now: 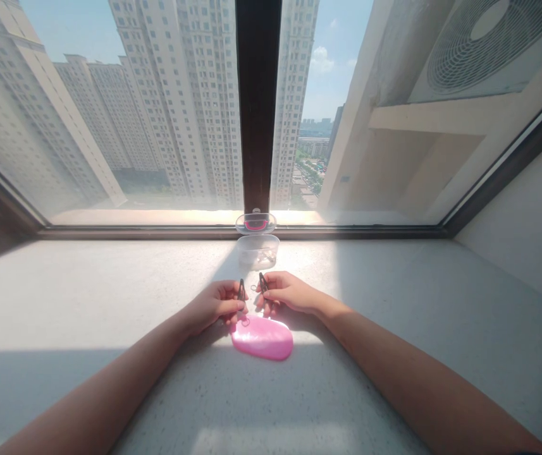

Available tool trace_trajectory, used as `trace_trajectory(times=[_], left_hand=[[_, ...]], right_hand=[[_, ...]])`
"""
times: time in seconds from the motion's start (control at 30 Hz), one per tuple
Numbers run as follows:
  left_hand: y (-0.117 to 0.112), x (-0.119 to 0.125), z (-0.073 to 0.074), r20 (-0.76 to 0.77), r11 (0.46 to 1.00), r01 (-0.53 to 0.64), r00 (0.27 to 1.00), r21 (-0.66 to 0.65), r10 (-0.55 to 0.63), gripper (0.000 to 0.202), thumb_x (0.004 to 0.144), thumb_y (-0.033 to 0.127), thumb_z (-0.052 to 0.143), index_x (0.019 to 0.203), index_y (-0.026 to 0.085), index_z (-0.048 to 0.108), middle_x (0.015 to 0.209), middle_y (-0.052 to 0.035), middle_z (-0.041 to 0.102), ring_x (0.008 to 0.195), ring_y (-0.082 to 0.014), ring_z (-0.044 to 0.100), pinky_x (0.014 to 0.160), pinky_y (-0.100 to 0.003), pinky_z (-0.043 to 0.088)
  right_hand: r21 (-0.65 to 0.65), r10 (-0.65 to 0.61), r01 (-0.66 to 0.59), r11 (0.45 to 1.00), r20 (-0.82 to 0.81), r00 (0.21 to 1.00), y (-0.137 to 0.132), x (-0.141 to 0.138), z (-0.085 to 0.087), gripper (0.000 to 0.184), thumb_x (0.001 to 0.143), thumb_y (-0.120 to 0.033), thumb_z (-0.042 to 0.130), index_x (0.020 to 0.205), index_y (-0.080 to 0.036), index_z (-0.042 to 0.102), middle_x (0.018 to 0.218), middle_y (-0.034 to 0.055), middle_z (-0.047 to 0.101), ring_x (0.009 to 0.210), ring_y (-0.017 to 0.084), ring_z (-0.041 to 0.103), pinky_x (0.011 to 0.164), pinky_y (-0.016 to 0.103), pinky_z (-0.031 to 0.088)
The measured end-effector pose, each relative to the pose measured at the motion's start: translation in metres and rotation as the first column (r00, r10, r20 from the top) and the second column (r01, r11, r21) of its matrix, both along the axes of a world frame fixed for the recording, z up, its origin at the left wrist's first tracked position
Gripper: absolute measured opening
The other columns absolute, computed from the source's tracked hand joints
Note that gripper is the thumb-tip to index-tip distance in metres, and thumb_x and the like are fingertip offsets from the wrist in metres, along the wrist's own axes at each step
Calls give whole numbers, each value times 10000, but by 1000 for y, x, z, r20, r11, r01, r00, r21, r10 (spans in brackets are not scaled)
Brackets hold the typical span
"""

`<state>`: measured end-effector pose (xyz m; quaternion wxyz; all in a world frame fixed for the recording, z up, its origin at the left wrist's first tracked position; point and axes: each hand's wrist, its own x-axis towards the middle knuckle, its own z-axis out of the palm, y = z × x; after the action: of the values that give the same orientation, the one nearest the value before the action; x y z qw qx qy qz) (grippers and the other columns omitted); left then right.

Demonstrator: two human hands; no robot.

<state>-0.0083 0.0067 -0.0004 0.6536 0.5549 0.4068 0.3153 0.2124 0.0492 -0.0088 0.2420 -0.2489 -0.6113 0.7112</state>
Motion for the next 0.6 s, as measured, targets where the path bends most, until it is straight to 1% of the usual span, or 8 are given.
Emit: trace_trajectory(times=[0.13,0.23,0.33,0.6], left_hand=[[0,-1,-1,-6,1000,-12,1000,-8,12,155,743,216,681,828,130,583,649,-12,619,445,-61,512,427,-167,350],[0,-1,-2,-11,1000,-7,1000,-11,7,171,753,248,679,839,126,593,625,-19,622,444,-67,512,423,-166,352],[1,-2,-1,-6,1000,0,1000,-15,0,176,757,258,679,829,123,592,628,-35,637,445,-68,512,428,-168,364],[0,-2,-1,56,998,11,998,-59,-8,160,789,257,659,858,129,591,588,-16,623,420,-49,479,418,-148,342]], right_hand=[[6,-2,2,1000,-2,1000,-1,0,1,125,805,-184,599,907,-137,543,787,62,692,612,130,672,510,188,468],[7,6,-5,1000,-21,1000,-1,1,0,140,818,-210,611,912,-133,541,799,71,691,623,135,674,536,205,489],[8,14,-13,1000,-30,999,-1,1,0,158,828,-235,619,916,-131,540,806,78,692,607,133,667,545,219,499],[8,24,-24,1000,-7,1000,0,2,0,178,846,-263,618,943,-128,551,816,84,691,569,120,650,541,225,501]])
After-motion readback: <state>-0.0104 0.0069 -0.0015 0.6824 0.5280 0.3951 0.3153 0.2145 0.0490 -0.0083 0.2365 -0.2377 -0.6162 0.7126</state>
